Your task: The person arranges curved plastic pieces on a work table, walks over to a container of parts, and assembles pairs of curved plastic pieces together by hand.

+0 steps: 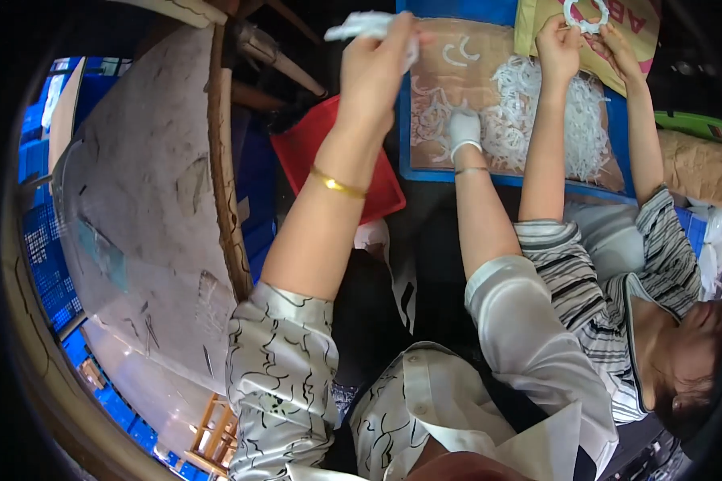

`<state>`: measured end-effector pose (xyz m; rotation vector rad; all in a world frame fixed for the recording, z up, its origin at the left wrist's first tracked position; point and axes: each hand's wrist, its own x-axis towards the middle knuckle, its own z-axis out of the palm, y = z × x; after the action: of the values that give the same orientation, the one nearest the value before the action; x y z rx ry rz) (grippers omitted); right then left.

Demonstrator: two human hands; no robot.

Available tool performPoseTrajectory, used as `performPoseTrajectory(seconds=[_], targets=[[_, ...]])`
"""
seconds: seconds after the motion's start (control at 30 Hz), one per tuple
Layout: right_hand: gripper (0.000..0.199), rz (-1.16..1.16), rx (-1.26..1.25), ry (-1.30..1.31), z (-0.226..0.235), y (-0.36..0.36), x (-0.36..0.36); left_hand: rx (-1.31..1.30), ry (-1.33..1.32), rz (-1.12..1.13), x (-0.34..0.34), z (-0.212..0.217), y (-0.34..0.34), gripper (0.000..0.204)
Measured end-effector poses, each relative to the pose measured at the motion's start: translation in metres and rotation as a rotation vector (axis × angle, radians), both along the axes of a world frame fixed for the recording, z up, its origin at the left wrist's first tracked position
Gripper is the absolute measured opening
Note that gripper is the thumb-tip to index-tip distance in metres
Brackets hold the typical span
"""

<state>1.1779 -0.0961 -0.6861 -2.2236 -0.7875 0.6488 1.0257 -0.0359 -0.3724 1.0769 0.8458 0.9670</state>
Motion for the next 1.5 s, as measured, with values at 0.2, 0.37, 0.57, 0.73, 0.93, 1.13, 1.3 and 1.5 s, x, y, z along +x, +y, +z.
performPoseTrajectory(seconds=[0.2, 0.37, 0.57, 0.73, 0.93, 1.13, 1.3, 1.5], targets=[[0.053, -0.150, -0.491, -0.237, -0.009, 0.001, 0.014, -0.243, 0.049, 0.135, -0.017, -0.063, 0.005, 0.020], [0.041, 0.246, -0.615, -0.263, -0.006, 0.010, -0.003, -0.356, 0.162, 0.209, -0.055, -0.097, 0.011, 0.011], [0.044, 0.436, -0.891, -0.325, -0.091, -0.046, 0.129, -0.330, 0.071, 0.101, -0.004, -0.092, 0.002, 0.014], [0.039, 0.139, -0.624, -0.065, 0.003, 0.005, 0.008, -0.326, 0.216, 0.149, -0.050, -0.093, 0.007, 0.017], [0.021, -0.261, 0.548, 0.858, 0.137, 0.012, -0.017, -0.185, 0.348, -0.086, -0.033, -0.085, 0.007, 0.040], [0.022, 0.183, 0.884, 1.651, 0.248, -0.016, -0.016, -0.320, 0.191, -0.241, -0.022, -0.002, -0.008, 0.047], [0.022, 0.095, 0.885, 1.731, 0.299, -0.022, -0.018, -0.412, 0.100, -0.144, -0.029, 0.028, -0.028, 0.035], [0.023, 0.287, 0.791, 1.426, 0.341, -0.034, -0.023, 0.758, 0.573, 0.016, -0.019, 0.049, -0.057, 0.032]])
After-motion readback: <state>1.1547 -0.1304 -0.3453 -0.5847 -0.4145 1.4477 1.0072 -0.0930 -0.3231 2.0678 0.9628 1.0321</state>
